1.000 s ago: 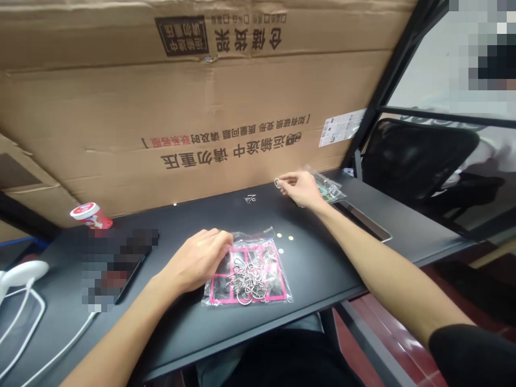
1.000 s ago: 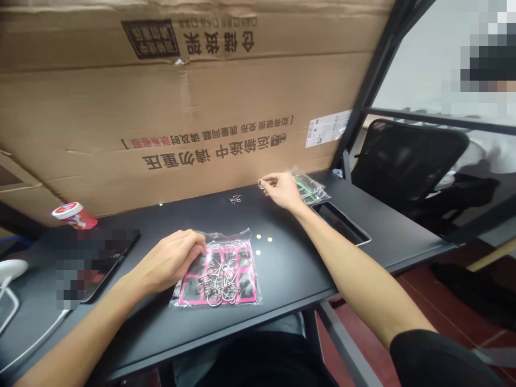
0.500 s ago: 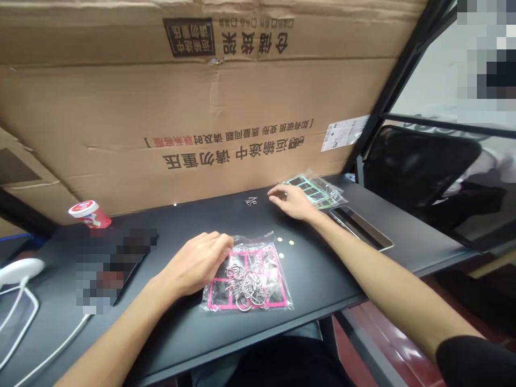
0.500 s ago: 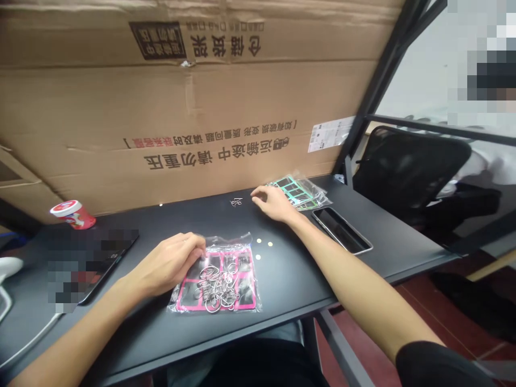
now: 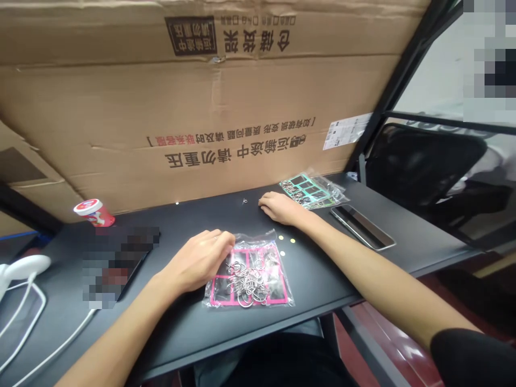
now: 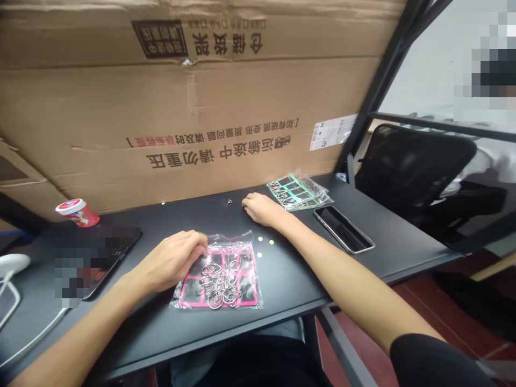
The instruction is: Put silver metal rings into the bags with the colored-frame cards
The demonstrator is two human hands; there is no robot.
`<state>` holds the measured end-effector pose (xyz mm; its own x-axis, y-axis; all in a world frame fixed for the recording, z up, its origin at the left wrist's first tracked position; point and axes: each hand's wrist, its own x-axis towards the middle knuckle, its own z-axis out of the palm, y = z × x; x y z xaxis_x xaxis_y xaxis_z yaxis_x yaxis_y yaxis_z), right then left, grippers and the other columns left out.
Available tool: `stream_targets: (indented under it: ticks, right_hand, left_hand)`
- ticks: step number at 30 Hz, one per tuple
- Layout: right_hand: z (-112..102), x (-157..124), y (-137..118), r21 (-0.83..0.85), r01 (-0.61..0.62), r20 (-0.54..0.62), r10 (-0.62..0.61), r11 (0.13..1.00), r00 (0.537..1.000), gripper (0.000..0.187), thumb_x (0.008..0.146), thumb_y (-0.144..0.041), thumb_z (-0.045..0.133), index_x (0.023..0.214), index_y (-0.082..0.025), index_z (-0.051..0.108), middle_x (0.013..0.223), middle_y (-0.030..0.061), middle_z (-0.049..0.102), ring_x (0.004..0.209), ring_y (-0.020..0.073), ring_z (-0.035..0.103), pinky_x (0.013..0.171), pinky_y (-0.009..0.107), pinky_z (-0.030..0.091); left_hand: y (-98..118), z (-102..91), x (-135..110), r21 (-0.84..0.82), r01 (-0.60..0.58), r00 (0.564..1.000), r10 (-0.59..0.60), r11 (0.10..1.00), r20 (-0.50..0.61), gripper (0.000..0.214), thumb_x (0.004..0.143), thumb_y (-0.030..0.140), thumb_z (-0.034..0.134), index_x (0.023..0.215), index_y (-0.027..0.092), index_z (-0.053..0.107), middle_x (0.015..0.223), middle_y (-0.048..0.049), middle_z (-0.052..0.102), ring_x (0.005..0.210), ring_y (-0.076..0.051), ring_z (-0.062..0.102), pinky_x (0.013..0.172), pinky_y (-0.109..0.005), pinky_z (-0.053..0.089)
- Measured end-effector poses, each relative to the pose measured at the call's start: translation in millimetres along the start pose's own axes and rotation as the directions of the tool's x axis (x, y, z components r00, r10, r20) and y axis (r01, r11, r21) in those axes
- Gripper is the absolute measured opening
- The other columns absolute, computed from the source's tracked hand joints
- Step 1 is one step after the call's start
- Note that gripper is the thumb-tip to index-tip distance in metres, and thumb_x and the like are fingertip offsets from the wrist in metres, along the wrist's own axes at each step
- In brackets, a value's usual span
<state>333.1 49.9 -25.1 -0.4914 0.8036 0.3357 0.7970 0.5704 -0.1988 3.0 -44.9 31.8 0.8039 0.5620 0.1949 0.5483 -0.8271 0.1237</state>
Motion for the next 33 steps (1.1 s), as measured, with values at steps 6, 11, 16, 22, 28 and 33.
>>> stream_targets:
  ticks: [6, 11, 16, 22, 28, 33]
  right_hand:
    - [-5, -7, 1, 0.122, -0.026, -0.026, 0.030, 0.992, 0.999, 0.015, 0.100, -0.022, 0.068, 0.108, -0.020, 0.080, 0.107, 0.0085, 0.077, 0.091, 0.0203, 0.072, 0.087, 0.032, 0.056]
    - [-12, -12, 0, 0.259, -0.102, -0.075, 0.125, 0.960, 0.989, 0.011, 0.098, -0.026, 0.071, 0.100, -0.022, 0.081, 0.091, 0.0029, 0.082, 0.082, 0.0186, 0.076, 0.081, 0.031, 0.058]
    - [-15, -12, 7, 0.515, -0.215, -0.130, 0.324, 0.829, 0.937, 0.018, 0.092, -0.038, 0.078, 0.096, -0.021, 0.080, 0.084, 0.0044, 0.083, 0.071, 0.0213, 0.079, 0.075, 0.035, 0.063]
    - [-20, -11, 3, 0.623, -0.251, -0.272, 0.506, 0.741, 0.818, 0.030, 0.091, -0.048, 0.079, 0.096, -0.019, 0.081, 0.085, 0.0088, 0.083, 0.075, 0.0240, 0.079, 0.072, 0.036, 0.063]
    - [-30, -11, -32, 0.794, -0.096, 0.133, -0.018, 0.600, 0.991, 0.039, 0.099, -0.055, 0.071, 0.105, -0.020, 0.085, 0.108, 0.0094, 0.086, 0.095, 0.0233, 0.079, 0.085, 0.036, 0.064]
    - [-3, -9, -14, 0.563, -0.082, -0.160, 0.206, 0.823, 0.965, 0.029, 0.104, -0.041, 0.065, 0.111, -0.020, 0.083, 0.115, 0.0101, 0.083, 0.105, 0.0265, 0.077, 0.099, 0.045, 0.062]
  left_hand:
    - [-2, 1.8, -1, -0.021, 0.026, 1.000, -0.026, 0.999, 0.009, 0.025, 0.117, 0.029, 0.033, 0.107, 0.023, 0.056, 0.097, -0.0037, 0.071, 0.085, -0.022, 0.064, 0.082, -0.036, 0.047]
    - [-1, 1.4, 0, -0.029, 0.015, 1.000, -0.014, 0.999, 0.014, 0.025, 0.117, 0.029, 0.032, 0.108, 0.023, 0.054, 0.098, -0.0034, 0.070, 0.086, -0.022, 0.063, 0.082, -0.036, 0.046]
    - [-1, 1.7, 0, -0.015, 0.015, 1.000, -0.014, 1.000, 0.023, 0.024, 0.118, 0.029, 0.032, 0.109, 0.023, 0.053, 0.098, -0.0030, 0.070, 0.086, -0.022, 0.063, 0.083, -0.036, 0.047]
    - [-2, 2.4, -1, -0.010, 0.016, 1.000, -0.015, 1.000, 0.012, 0.024, 0.117, 0.029, 0.032, 0.108, 0.023, 0.053, 0.097, -0.0027, 0.070, 0.085, -0.021, 0.062, 0.082, -0.036, 0.046]
    - [-2, 2.9, -1, -0.022, 0.026, 0.999, -0.025, 0.999, 0.041, 0.023, 0.118, 0.028, 0.033, 0.108, 0.023, 0.053, 0.099, -0.0029, 0.071, 0.088, -0.021, 0.064, 0.084, -0.037, 0.047]
    - [-1, 2.5, 0, -0.007, 0.027, 0.999, -0.026, 1.000, 0.042, 0.025, 0.118, 0.029, 0.031, 0.108, 0.023, 0.053, 0.099, -0.0032, 0.070, 0.088, -0.022, 0.063, 0.083, -0.037, 0.047]
